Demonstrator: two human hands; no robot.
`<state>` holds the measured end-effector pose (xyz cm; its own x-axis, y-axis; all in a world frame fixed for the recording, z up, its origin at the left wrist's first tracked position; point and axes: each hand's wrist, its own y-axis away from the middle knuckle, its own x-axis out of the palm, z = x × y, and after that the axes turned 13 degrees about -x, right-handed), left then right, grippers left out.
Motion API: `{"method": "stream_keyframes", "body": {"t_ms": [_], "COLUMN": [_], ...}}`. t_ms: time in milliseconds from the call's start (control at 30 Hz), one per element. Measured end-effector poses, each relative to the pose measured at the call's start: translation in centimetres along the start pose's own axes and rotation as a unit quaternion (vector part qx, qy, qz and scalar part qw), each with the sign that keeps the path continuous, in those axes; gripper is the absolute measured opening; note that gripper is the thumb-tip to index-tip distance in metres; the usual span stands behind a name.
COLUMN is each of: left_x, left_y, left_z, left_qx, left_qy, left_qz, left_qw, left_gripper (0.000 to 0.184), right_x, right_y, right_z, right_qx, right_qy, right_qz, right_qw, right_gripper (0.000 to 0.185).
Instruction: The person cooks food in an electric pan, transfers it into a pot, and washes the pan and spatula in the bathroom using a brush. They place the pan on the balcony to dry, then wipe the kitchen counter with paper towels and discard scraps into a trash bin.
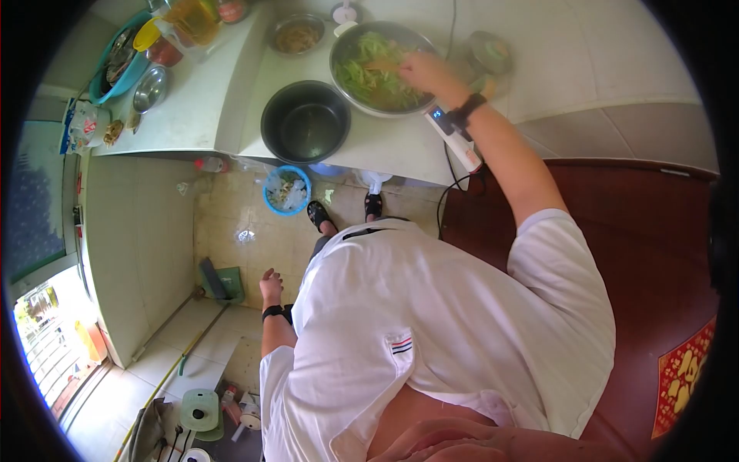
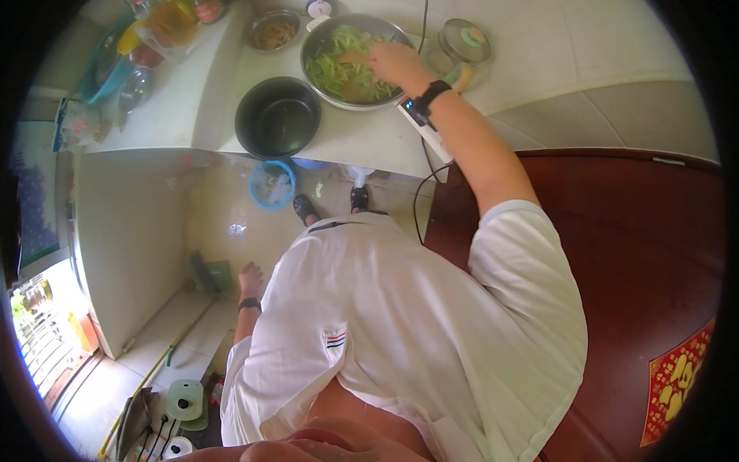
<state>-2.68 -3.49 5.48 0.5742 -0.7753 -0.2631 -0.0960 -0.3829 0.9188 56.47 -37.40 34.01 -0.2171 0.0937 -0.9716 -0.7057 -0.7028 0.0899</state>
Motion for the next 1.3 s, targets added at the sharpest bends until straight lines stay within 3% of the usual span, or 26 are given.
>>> {"method": "stream_keyframes", "body": {"t_ms": [133,200,333,400,433,500,833,933,1000,1100,1133,1300], "left_x": [0.7,1.1,1.3,1.5,1.5,1.5,0.6,0.6,0.6,1.1,1.2,1.5], "left_y": [1.8,2.6,3.0,3.4,3.6,3.4,2.1,2.0,1.6,1.7,2.2,2.0], "left_z": [-1.7,-2.4,-3.2,-3.7,-3.8,-4.1,-2.2,-1.9,-1.7,-1.9,-2.1,-2.4], "left_qx": [0.001,0.004,0.013,0.014,0.013,0.015,0.001,0.007,0.009,0.01,0.012,0.024], "left_qy": [-0.019,-0.043,-0.044,-0.051,-0.048,-0.042,0.002,-0.01,-0.025,-0.032,-0.048,-0.043], "left_qz": [-0.01,-0.035,-0.032,-0.037,-0.03,-0.023,-0.001,0.0,0.005,-0.01,-0.02,-0.026], "left_qw": [1.0,0.998,0.998,0.998,0.998,0.999,1.0,1.0,1.0,0.999,0.999,0.998], "left_gripper": [0.042,0.042,0.041,0.041,0.041,0.041,0.039,0.04,0.041,0.042,0.042,0.04], "right_x": [-4.3,-7.9,-6.9,-1.7,-1.5,-1.1,-1.0,1.1,2.3,-2.4,-3.5,-6.9], "right_y": [3.4,5.8,8.0,7.7,7.6,6.6,-2.2,-3.0,-2.3,0.8,1.8,6.7], "right_z": [-1.6,0.7,2.2,0.4,0.8,1.7,0.8,-0.4,-2.1,0.1,-0.5,0.3], "right_qx": [-0.048,0.013,0.0,0.003,0.003,0.06,0.035,0.079,0.022,0.056,0.009,-0.002], "right_qy": [0.019,-0.002,0.063,-0.001,-0.003,-0.073,-0.002,0.011,0.058,-0.002,-0.022,0.059], "right_qz": [-0.031,0.048,0.159,0.043,0.042,-0.056,-0.142,-0.116,-0.059,0.019,0.031,0.076], "right_qw": [0.998,0.999,0.985,0.999,0.999,0.994,0.989,0.99,0.996,0.998,0.999,0.995], "right_gripper": [0.019,0.018,0.018,0.019,0.019,0.021,0.022,0.023,0.024,0.025,0.024,0.025]}}
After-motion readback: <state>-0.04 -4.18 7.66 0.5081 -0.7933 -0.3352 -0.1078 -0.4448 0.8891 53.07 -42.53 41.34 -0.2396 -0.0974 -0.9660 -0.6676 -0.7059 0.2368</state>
